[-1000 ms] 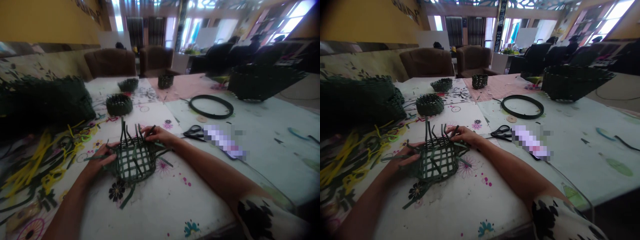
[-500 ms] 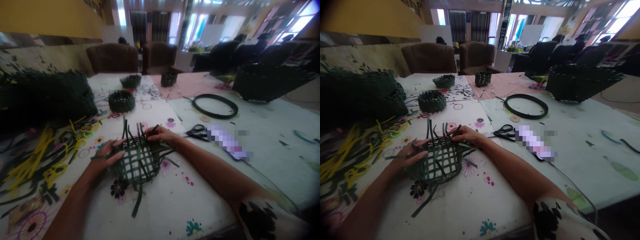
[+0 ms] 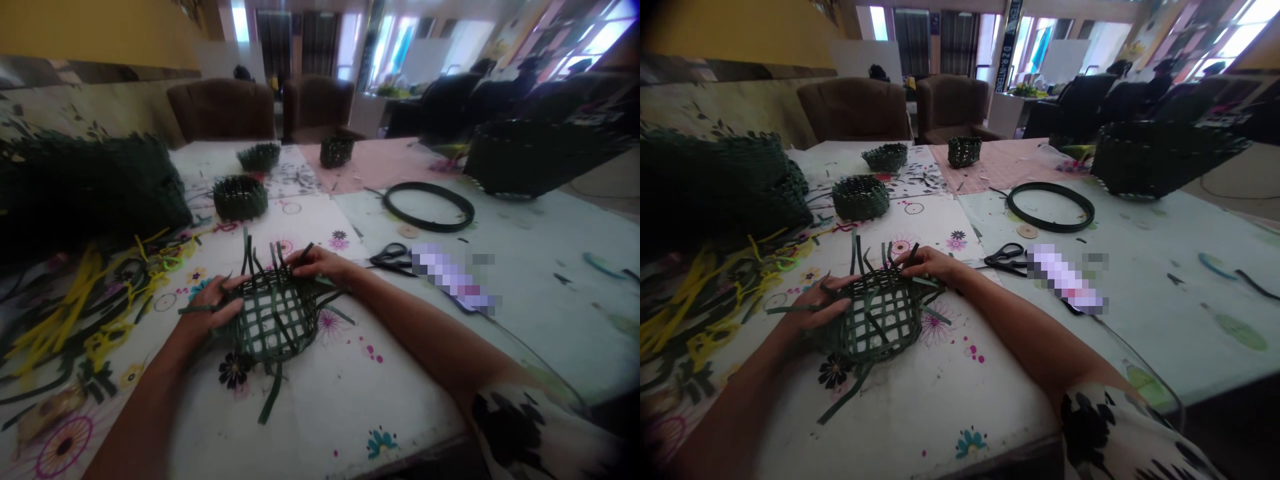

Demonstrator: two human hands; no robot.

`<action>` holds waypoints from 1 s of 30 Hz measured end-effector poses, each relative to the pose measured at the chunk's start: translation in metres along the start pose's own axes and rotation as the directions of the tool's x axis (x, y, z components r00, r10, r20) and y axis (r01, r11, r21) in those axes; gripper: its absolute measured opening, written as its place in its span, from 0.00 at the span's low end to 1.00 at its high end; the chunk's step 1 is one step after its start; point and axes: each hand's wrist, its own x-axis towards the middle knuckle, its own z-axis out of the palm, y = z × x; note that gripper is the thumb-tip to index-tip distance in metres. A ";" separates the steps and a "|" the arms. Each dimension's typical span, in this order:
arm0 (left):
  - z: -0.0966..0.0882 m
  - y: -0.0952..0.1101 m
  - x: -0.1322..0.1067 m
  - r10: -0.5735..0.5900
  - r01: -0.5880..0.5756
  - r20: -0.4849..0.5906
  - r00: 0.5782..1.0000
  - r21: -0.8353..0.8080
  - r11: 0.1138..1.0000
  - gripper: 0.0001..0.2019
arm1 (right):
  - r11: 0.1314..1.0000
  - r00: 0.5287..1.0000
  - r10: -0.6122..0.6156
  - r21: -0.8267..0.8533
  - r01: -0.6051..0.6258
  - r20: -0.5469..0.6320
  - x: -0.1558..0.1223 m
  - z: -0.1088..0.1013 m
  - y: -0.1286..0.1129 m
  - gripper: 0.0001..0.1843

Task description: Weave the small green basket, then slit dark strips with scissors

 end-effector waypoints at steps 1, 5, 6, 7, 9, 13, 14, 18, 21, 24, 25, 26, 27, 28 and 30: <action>0.000 -0.001 0.000 0.013 -0.013 0.003 1.000 0.023 1.000 0.27 | 1.000 1.000 0.013 0.000 -0.013 0.008 -0.001 -0.002 -0.001 0.18; -0.003 -0.009 0.003 0.054 -0.056 0.067 0.996 0.032 0.998 0.28 | 0.996 0.993 0.085 -0.027 -0.083 0.077 0.000 -0.009 -0.004 0.21; -0.003 -0.011 0.004 0.050 -0.052 0.082 0.995 0.016 0.999 0.28 | 0.995 0.991 0.100 -0.037 -0.097 0.088 0.001 -0.010 -0.003 0.20; -0.004 -0.011 0.005 0.043 -0.044 0.086 0.995 0.003 0.999 0.29 | 0.993 0.989 0.111 -0.046 -0.107 0.093 0.002 -0.010 -0.003 0.19; -0.004 -0.009 0.005 0.021 -0.019 0.080 0.997 -0.021 1.000 0.29 | 0.992 0.988 0.119 -0.062 -0.113 0.094 0.003 -0.010 -0.003 0.17; -0.008 0.001 -0.002 -0.103 0.118 0.126 0.987 -0.113 0.987 0.34 | 0.988 0.985 0.122 -0.115 -0.108 0.125 -0.004 -0.015 -0.014 0.17; -0.010 0.004 -0.006 -0.136 0.155 0.143 0.980 -0.129 0.979 0.35 | 0.984 0.981 0.132 -0.135 -0.113 0.141 -0.008 -0.018 -0.019 0.17; -0.016 0.010 -0.019 -0.233 0.255 0.119 0.965 -0.232 0.939 0.37 | 0.966 0.961 0.187 -0.216 -0.142 0.206 -0.022 -0.035 -0.038 0.19; -0.016 0.009 -0.024 -0.318 0.361 0.173 0.932 -0.355 0.862 0.30 | 0.951 0.933 0.235 -0.261 -0.163 0.271 -0.028 -0.042 -0.045 0.25; -0.016 0.006 -0.025 -0.316 0.417 0.288 0.904 -0.425 0.804 0.22 | 0.932 0.900 0.287 -0.313 -0.183 0.329 -0.028 -0.042 -0.044 0.26; -0.015 0.006 -0.025 -0.314 0.422 0.301 0.900 -0.431 0.797 0.21 | 0.926 0.893 0.297 -0.330 -0.183 0.339 -0.027 -0.041 -0.043 0.25; -0.015 0.007 -0.025 -0.318 0.428 0.305 0.898 -0.430 0.795 0.21 | 0.920 0.888 0.304 -0.348 -0.179 0.346 -0.026 -0.040 -0.042 0.23; -0.015 0.008 -0.026 -0.328 0.432 0.298 0.897 -0.427 0.794 0.21 | 0.914 0.884 0.308 -0.366 -0.173 0.351 -0.025 -0.038 -0.042 0.21; -0.015 0.010 -0.026 -0.339 0.436 0.286 0.896 -0.426 0.793 0.21 | 0.908 0.882 0.312 -0.385 -0.167 0.353 -0.024 -0.036 -0.043 0.20; -0.016 0.015 -0.026 -0.358 0.441 0.263 0.896 -0.428 0.789 0.21 | 0.890 0.881 0.321 -0.429 -0.154 0.349 -0.024 -0.032 -0.047 0.17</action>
